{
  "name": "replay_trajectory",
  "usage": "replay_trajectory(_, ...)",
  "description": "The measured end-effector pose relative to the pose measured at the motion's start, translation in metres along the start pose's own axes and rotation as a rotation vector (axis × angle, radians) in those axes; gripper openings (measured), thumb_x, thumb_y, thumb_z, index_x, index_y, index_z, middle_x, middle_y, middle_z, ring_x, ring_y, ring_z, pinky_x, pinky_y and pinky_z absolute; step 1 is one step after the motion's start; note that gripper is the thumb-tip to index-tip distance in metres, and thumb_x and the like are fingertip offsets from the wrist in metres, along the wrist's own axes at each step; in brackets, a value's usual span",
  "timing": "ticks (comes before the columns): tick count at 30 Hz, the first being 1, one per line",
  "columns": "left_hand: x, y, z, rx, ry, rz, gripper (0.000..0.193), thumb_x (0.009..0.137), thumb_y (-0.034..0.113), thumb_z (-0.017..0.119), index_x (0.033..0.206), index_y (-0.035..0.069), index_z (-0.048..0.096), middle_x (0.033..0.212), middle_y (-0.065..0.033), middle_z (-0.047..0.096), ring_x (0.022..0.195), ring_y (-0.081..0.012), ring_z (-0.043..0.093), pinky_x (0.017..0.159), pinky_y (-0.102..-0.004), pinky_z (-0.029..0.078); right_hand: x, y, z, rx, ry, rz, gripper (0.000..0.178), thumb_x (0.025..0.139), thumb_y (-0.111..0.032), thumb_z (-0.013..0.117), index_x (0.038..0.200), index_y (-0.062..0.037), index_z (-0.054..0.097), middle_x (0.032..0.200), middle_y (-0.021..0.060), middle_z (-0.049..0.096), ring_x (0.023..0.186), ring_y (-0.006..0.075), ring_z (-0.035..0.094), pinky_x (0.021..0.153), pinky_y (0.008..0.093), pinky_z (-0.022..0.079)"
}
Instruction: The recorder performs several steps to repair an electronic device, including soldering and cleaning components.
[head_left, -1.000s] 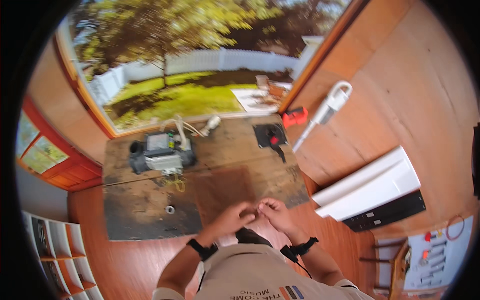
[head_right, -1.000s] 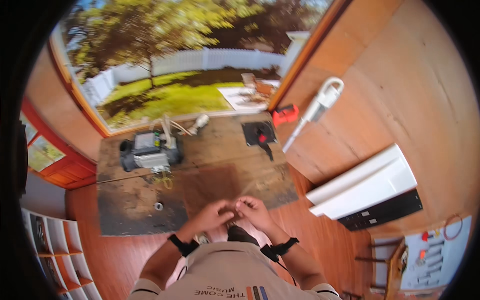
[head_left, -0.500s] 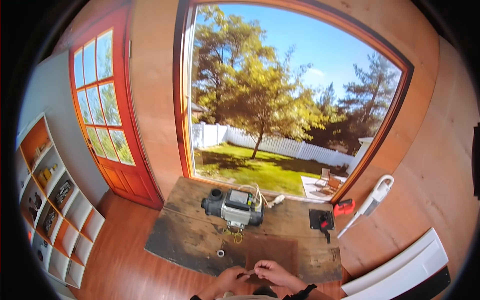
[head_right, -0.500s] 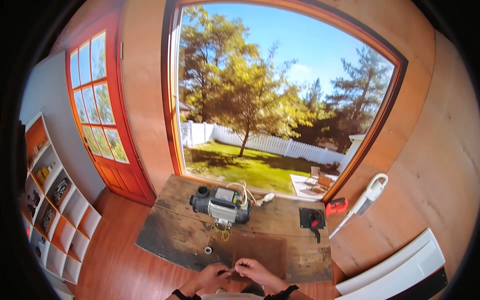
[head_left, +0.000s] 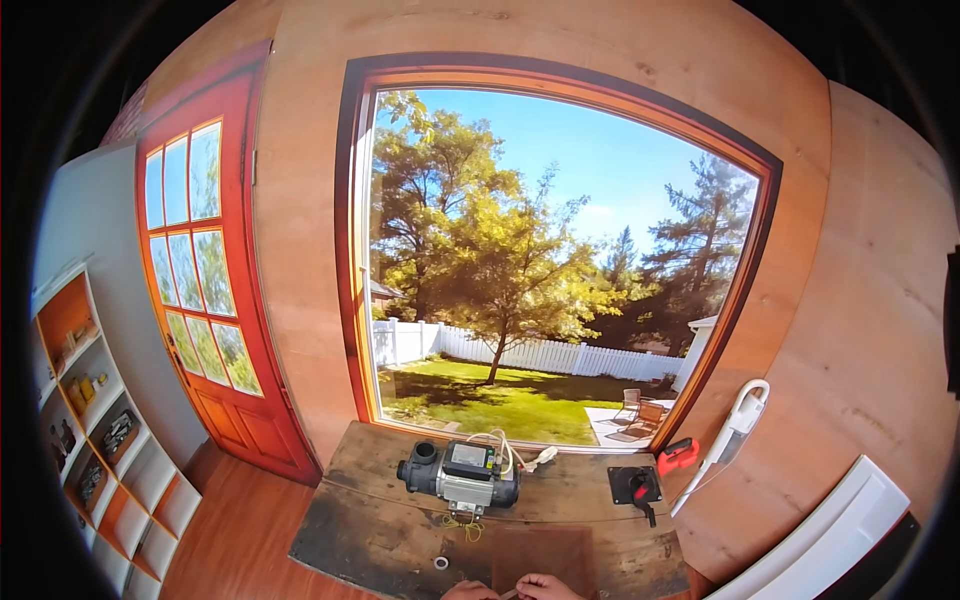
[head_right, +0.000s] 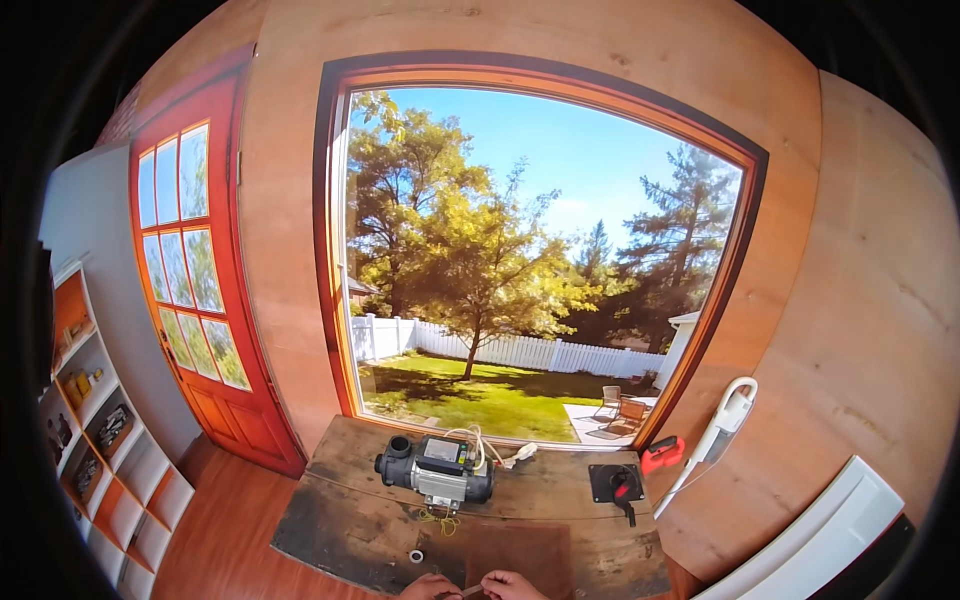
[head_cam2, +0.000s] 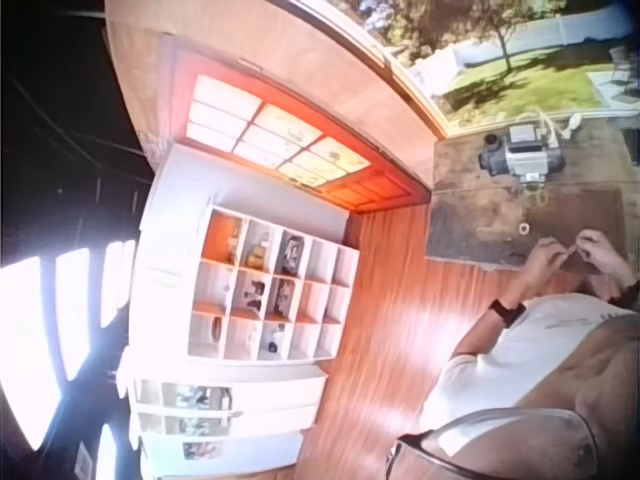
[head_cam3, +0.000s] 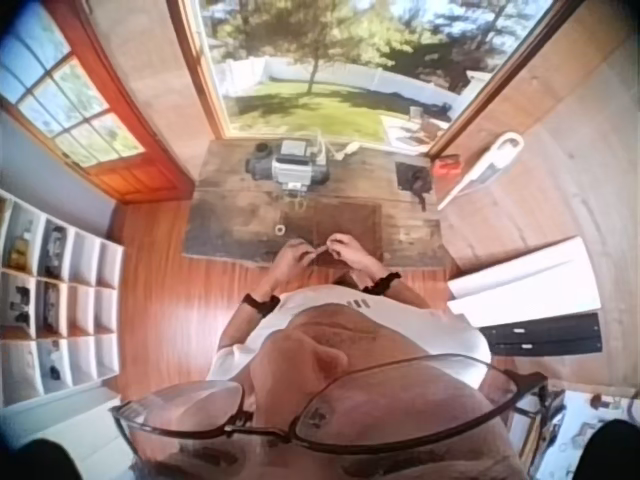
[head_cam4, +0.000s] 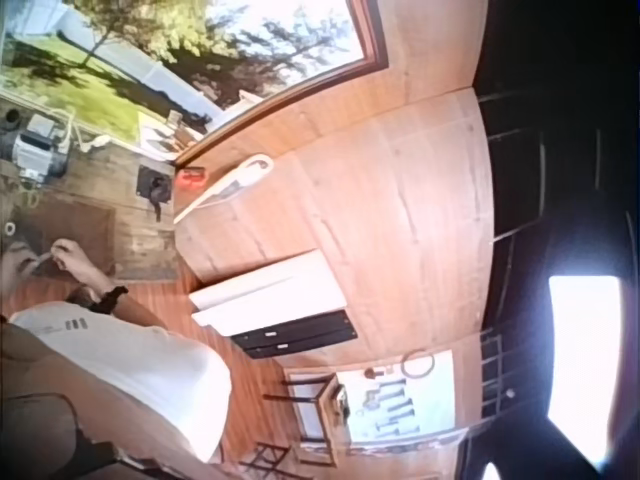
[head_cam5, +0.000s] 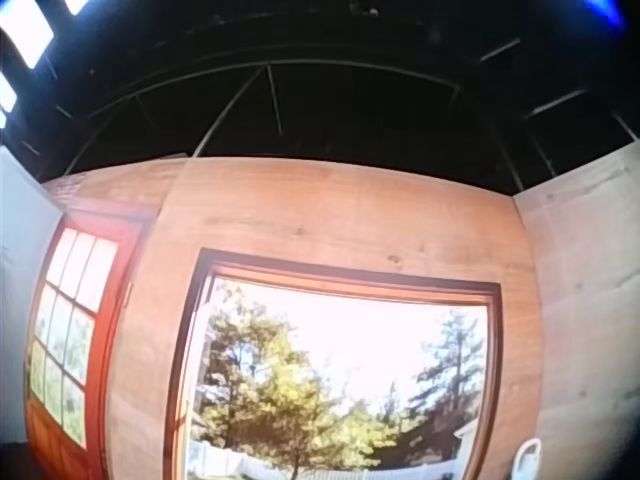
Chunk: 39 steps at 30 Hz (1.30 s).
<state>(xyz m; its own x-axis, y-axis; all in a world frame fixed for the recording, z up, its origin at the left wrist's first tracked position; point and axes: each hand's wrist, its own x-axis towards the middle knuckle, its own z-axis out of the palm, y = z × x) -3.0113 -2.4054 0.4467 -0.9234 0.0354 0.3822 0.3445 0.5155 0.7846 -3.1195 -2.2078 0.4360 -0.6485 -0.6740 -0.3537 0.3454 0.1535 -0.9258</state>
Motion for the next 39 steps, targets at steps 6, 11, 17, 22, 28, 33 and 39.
replay_trajectory(6,0.010,0.009,0.012,0.083,0.051,0.068,0.009,0.085,0.011,0.063,0.087,0.005,0.070,0.082,-0.0145,0.065,0.081,-0.0367,0.060,0.072,-0.0448,0.049,0.002,0.030,-0.013,-0.358,0.089,-0.027,0.016,0.092,-0.014,0.057,0.102,-0.0034,0.064,0.085,0.0034,0.063,0.078,0.0131,0.058,0.069,0.0277,0.048)
replay_trajectory(11,-0.002,0.000,0.019,0.143,-0.004,-0.035,0.013,0.087,0.014,0.062,0.084,0.003,0.068,0.076,-0.0172,0.064,0.080,-0.0384,0.060,0.072,-0.0458,0.049,0.010,0.051,-0.036,-0.296,0.149,-0.329,0.020,0.091,-0.004,0.052,0.109,-0.0067,0.061,0.095,0.0021,0.062,0.089,0.0140,0.057,0.076,0.0277,0.047)
replay_trajectory(17,-0.013,0.007,0.019,0.086,-0.010,-0.144,0.013,0.088,0.015,0.061,0.086,0.003,0.067,0.082,-0.0176,0.063,0.082,-0.0387,0.060,0.073,-0.0461,0.049,0.001,0.030,-0.006,-0.083,-0.089,-0.124,0.032,0.091,0.003,0.048,0.120,-0.0073,0.054,0.109,0.0047,0.059,0.103,0.0169,0.057,0.086,0.0302,0.049)
replay_trajectory(22,-0.018,0.010,0.015,0.097,0.001,-0.146,0.013,0.088,0.014,0.060,0.089,0.003,0.066,0.088,-0.0178,0.063,0.084,-0.0392,0.060,0.074,-0.0461,0.049,-0.011,0.003,0.025,0.121,-0.175,0.042,0.032,0.093,0.000,0.050,0.125,-0.0043,0.053,0.117,0.0070,0.058,0.108,0.0187,0.057,0.091,0.0319,0.049)
replay_trajectory(28,-0.026,0.007,0.011,0.185,-0.023,-0.120,0.011,0.086,0.013,0.060,0.091,0.003,0.064,0.088,-0.0185,0.063,0.084,-0.0402,0.059,0.074,-0.0463,0.048,-0.007,-0.002,0.032,0.100,-0.307,0.024,0.024,0.095,-0.008,0.054,0.118,-0.0020,0.058,0.111,0.0056,0.061,0.103,0.0170,0.059,0.086,0.0303,0.050)
replay_trajectory(33,-0.025,0.013,0.007,0.136,-0.019,-0.198,0.011,0.084,0.013,0.062,0.092,0.004,0.061,0.086,-0.0196,0.062,0.084,-0.0398,0.059,0.072,-0.0464,0.047,-0.002,0.001,0.030,-0.343,-0.248,-0.038,0.017,0.095,-0.017,0.058,0.103,-0.0029,0.063,0.094,0.0018,0.064,0.086,0.0134,0.059,0.074,0.0278,0.049)
replay_trajectory(39,-0.019,0.015,0.001,0.095,-0.056,-0.275,0.013,0.083,0.013,0.066,0.092,0.005,0.060,0.085,-0.0197,0.062,0.082,-0.0399,0.059,0.070,-0.0458,0.047,0.000,0.008,0.020,-0.241,-0.222,-0.050,0.014,0.096,-0.018,0.059,0.097,-0.0045,0.064,0.084,0.0008,0.063,0.076,0.0107,0.058,0.070,0.0254,0.048)
